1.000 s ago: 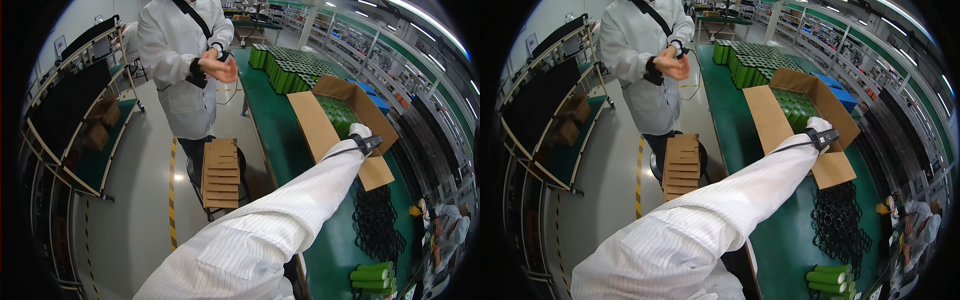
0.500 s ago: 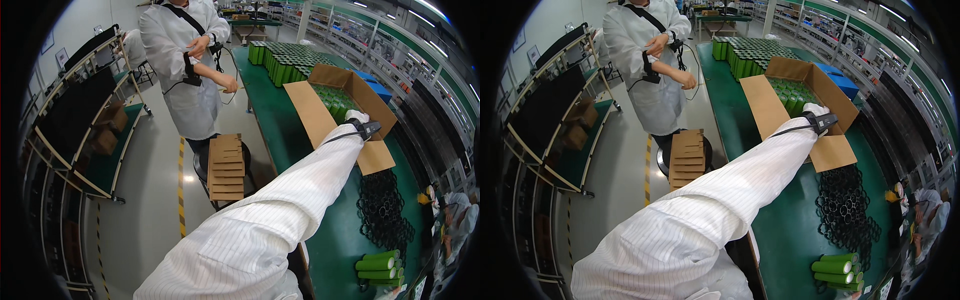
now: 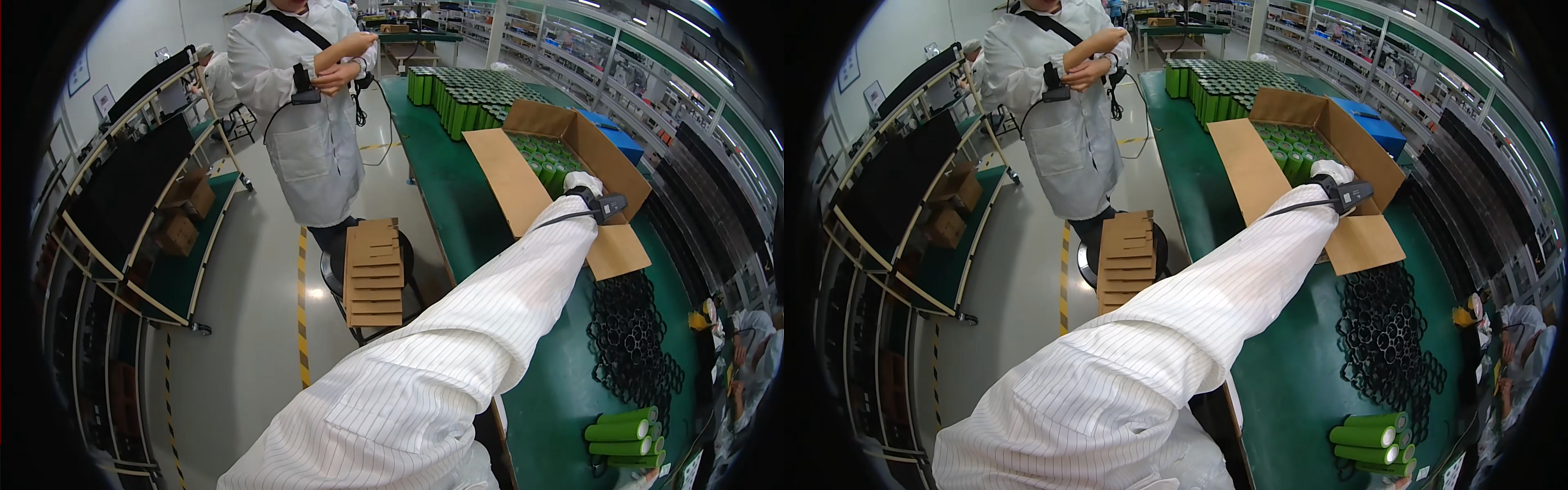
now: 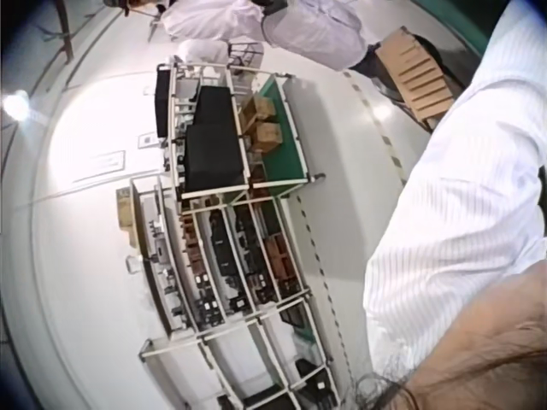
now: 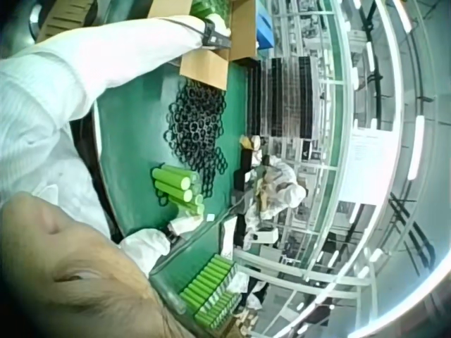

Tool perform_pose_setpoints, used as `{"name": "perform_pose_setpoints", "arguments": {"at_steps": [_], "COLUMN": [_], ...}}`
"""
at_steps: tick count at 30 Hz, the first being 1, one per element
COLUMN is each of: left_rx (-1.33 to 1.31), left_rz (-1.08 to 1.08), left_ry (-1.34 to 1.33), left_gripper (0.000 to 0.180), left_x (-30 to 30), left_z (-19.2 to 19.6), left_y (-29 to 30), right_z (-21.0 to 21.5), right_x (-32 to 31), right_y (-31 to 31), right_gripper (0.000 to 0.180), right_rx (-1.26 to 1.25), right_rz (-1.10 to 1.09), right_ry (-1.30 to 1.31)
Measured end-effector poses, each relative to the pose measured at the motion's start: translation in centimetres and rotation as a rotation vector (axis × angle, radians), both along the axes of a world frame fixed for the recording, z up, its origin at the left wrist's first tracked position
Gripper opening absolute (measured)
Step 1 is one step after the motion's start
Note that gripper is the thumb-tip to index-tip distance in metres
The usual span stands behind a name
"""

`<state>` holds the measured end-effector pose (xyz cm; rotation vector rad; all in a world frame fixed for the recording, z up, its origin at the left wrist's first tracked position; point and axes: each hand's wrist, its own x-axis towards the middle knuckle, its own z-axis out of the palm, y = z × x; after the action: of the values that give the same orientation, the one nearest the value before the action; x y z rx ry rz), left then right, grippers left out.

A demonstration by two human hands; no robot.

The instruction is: Assembling battery cells into plastic holders to form packs on an industrial assembly line.

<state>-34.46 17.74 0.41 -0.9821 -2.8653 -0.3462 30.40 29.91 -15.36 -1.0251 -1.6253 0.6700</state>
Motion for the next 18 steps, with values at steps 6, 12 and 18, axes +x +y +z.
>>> {"name": "perform_pose_setpoints", "arguments": {"at_steps": [6,12,18], "left_rx": [-0.008,0.092,0.090], "left_rz": [-0.128,-0.046,-0.038], "left_ry": [0.073,-0.014,-0.026], "left_gripper": [0.034,0.038,0.039], "left_x": [2.0,1.0,2.2], "left_z": [1.7,0.8,1.6], "left_y": [0.0,-0.8,0.0], "right_z": [1.2,5.4,6.7], "right_x": [0.9,-5.3,-5.2], "right_y": [-0.9,-5.6,-7.0], "right_gripper": [0.033,0.036,0.037], "right_rx": [0.154,-0.017,-0.021], "right_rz": [-0.067,0.081,0.129], "right_ry": [-0.164,0.124,0.145]}}
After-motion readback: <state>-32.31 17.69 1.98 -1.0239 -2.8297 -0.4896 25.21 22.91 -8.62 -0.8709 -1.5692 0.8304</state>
